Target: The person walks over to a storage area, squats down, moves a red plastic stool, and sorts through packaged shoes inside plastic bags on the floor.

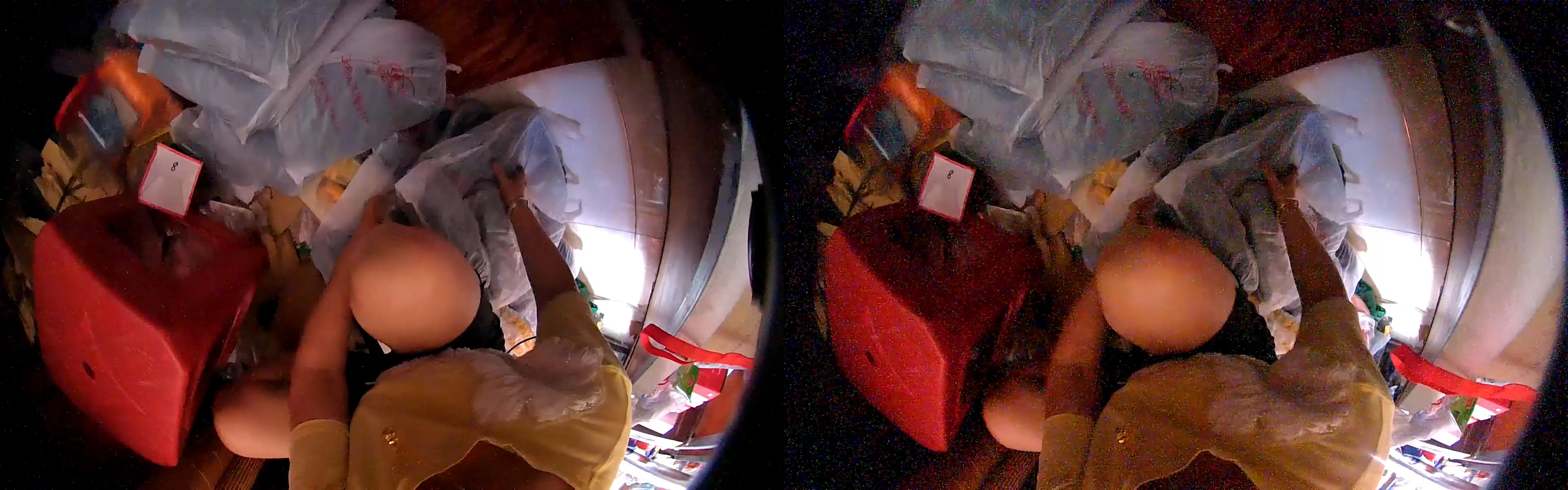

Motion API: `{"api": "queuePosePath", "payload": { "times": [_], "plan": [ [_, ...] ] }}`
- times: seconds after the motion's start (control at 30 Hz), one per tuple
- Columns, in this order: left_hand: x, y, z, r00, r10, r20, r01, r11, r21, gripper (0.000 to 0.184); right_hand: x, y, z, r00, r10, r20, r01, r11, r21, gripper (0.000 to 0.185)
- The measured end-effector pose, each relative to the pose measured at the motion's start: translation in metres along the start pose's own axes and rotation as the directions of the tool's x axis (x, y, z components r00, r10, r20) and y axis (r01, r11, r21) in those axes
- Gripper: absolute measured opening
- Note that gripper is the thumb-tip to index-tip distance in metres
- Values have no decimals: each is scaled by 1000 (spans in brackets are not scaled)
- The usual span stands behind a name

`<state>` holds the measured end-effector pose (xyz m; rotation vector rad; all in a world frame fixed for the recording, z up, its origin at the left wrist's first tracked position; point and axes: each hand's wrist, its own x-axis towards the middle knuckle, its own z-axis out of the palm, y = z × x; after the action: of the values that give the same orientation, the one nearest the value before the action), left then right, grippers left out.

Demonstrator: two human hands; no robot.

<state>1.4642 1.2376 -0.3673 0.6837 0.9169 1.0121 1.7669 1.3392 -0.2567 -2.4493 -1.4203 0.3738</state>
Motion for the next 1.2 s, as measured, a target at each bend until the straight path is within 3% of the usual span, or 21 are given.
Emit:
{"api": "queuePosePath", "payload": {
  "times": [0.03, 0.17, 0.37, 0.47, 0.53, 0.57, 0.6, 0.63, 0.67, 0.73, 0.77, 0.8, 0.87, 0.9, 0.93, 1.03, 1.07, 1.1, 1.13, 1.17, 1.2],
  "plan": [
    [-1, 1, -3, 1000, 7, -7, -7, 1000, -1, 49, 8, -5, 3, 997, 78, -9, -79, 994, -81, 83],
    [-3, 3, -2, 999, 29, -32, -30, 1000, -2, 49, 43, 28, 0, 978, 78, 196, -65, 995, -73, 81],
    [-4, 5, 6, 993, 61, -99, -64, 997, -29, 50, 50, 47, 1, 921, 87, 379, -129, 988, 88, 79],
    [-1, 16, 10, 984, 76, -162, -89, 994, -69, 51, 63, 36, -12, 905, 31, 423, -178, 933, 314, 78],
    [13, 23, 7, 951, 211, -226, -242, 963, -118, 52, 77, 13, -18, 932, -73, 355, -192, 731, 655, 55],
    [23, 25, 0, 877, 416, -239, -448, 889, -94, 56, 84, -4, -22, 931, -142, 335, -205, 557, 805, 45],
    [22, 58, -8, 843, 445, -303, -447, 892, 66, 57, 85, -27, -28, 914, -237, 330, -230, 366, 902, 35],
    [16, 105, -15, 804, 475, -357, -421, 879, 223, 59, 79, -59, -38, 887, -307, 345, -277, 246, 929, 39],
    [14, 137, -29, 788, 470, -397, -441, 882, 169, 59, 71, -93, -47, 855, -375, 359, -336, 128, 933, 44],
    [12, 189, -61, 740, 404, -538, -454, 890, 44, 59, 76, -130, -58, 630, -644, 434, -503, 87, 860, 43],
    [12, 207, -80, 698, 334, -633, -448, 894, -23, 58, 88, -140, -52, 629, -640, 441, -505, 93, 858, 43],
    [12, 217, -104, 651, 368, -664, -534, 843, -58, 56, 102, -153, -43, 681, -670, 297, 8, 412, 911, 42],
    [16, 223, -137, 585, 395, -709, -621, 780, -78, 55, 65, -221, -24, 860, -404, 312, -232, 234, 944, 41],
    [16, 219, -149, 562, 360, -744, -592, 804, -58, 54, 45, -256, -14, 917, -256, 307, -292, 97, 952, 40],
    [14, 211, -159, 536, 325, -780, -560, 827, -40, 53, 46, -275, 0, 925, -209, 318, -306, 86, 948, 39],
    [23, 168, -171, 508, 194, -839, -565, 810, -154, 57, 83, -298, 43, 806, -345, 480, -468, 124, 875, 36],
    [16, 159, -168, 506, 186, -842, -502, 858, -111, 61, 106, -299, 59, 646, -499, 577, -581, 169, 796, 35],
    [13, 152, -166, 492, 188, -850, -514, 851, -110, 61, 127, -299, 72, 304, -721, 623, -692, 282, 664, 33],
    [11, 137, -165, 540, 132, -831, -523, 826, -209, 60, 134, -299, 84, 196, -741, 642, -717, 339, 609, 32],
    [9, 127, -165, 587, 81, -805, -528, 792, -305, 58, 133, -298, 96, 169, -725, 668, -730, 363, 579, 31],
    [5, 120, -162, 600, 98, -794, -536, 786, -308, 53, 116, -305, 98, 684, -215, 697, -650, 256, 716, 30]
  ]
}}
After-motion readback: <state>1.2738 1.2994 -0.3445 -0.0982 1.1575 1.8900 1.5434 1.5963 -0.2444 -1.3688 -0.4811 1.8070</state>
